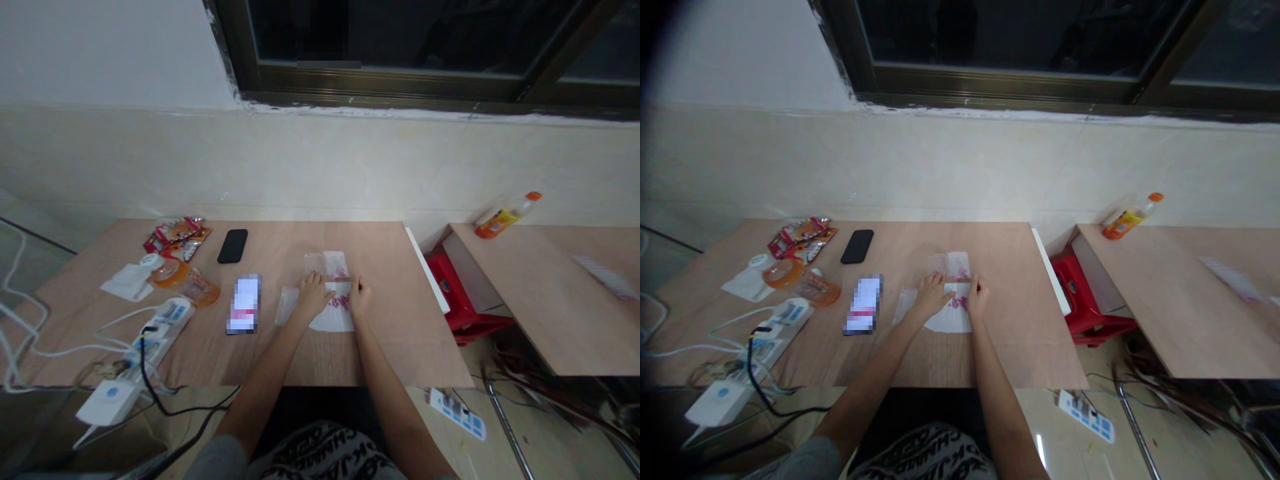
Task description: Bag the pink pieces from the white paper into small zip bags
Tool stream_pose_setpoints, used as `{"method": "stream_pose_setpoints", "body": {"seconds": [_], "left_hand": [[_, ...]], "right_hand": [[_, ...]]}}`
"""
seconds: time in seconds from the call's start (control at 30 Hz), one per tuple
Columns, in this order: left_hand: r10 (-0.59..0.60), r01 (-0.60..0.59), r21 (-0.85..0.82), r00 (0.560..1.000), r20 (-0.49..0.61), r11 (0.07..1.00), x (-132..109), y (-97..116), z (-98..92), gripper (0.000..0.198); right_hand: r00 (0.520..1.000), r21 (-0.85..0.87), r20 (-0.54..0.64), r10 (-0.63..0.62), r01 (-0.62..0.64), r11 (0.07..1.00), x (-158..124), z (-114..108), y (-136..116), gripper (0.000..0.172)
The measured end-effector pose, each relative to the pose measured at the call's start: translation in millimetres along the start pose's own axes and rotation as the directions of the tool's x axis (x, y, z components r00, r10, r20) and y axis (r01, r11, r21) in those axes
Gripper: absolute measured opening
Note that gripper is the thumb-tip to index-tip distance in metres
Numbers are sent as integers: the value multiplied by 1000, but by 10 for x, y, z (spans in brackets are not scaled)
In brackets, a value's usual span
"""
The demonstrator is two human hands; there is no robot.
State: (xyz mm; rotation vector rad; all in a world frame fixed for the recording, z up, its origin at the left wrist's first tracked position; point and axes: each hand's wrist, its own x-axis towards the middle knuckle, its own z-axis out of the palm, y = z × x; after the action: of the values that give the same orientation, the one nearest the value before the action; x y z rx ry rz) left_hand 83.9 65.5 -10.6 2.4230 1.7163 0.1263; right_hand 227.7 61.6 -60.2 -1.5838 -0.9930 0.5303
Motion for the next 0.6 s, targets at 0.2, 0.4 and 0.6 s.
{"method": "stream_pose_setpoints", "body": {"seconds": [0.2,0.4,0.6], "left_hand": [[-1,-2,-37,996,-90,999,1,-91,-222,48],[-66,16,-180,959,-275,984,-50,-197,-472,35],[-153,-105,-405,818,-554,908,-192,-197,-639,29]], "right_hand": [[1000,-17,-15,-11,10,1000,-3,-12,-17,57],[1000,-5,-14,-16,16,1000,-17,-22,-29,56],[1000,20,13,-22,21,1000,-21,-18,-15,54]]}}
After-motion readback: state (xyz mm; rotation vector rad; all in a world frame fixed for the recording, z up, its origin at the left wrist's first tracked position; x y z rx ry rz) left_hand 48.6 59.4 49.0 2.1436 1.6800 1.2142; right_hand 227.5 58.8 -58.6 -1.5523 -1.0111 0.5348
